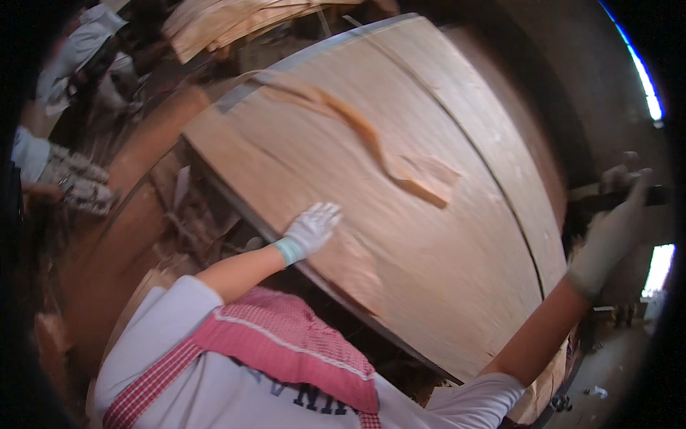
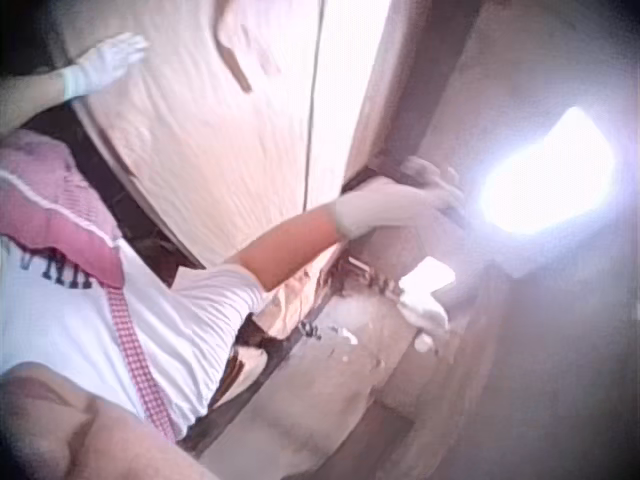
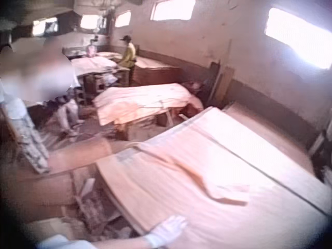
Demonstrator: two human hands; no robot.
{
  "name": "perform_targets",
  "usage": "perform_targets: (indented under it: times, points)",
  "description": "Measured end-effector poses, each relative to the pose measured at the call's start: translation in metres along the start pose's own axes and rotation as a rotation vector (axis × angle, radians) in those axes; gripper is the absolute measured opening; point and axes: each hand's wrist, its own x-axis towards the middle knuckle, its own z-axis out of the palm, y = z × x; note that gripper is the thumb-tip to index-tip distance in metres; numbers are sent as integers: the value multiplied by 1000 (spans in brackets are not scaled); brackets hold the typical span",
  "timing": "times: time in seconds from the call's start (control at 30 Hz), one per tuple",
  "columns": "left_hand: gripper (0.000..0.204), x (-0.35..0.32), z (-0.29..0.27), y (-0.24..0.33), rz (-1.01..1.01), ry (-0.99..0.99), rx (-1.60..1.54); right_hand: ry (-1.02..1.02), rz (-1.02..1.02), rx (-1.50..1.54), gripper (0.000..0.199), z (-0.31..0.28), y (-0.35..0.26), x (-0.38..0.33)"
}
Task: The person manipulates large sheets of wood veneer, using a knife to trim pieces and applying small strips of tape to secure sections of the veneer sheets.
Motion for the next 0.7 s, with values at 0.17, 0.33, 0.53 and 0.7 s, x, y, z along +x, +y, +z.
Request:
perform_targets:
  times: [0.17,0.33,0.53,0.7]
  points:
    - [50,-1,-19,-1,-64,-62,-56,-640,749,-210,38,53,102,-258]
    - [51,-8,-11,-16,15,-45,-184,-494,1134,19,24,53,168,-448]
    - [23,-37,-32,-107,-189,427,-298,-413,1113,-28,17,61,182,-482]
    - [8,-75,-79,-249,-439,328,54,-375,1064,-136,18,68,175,-484]
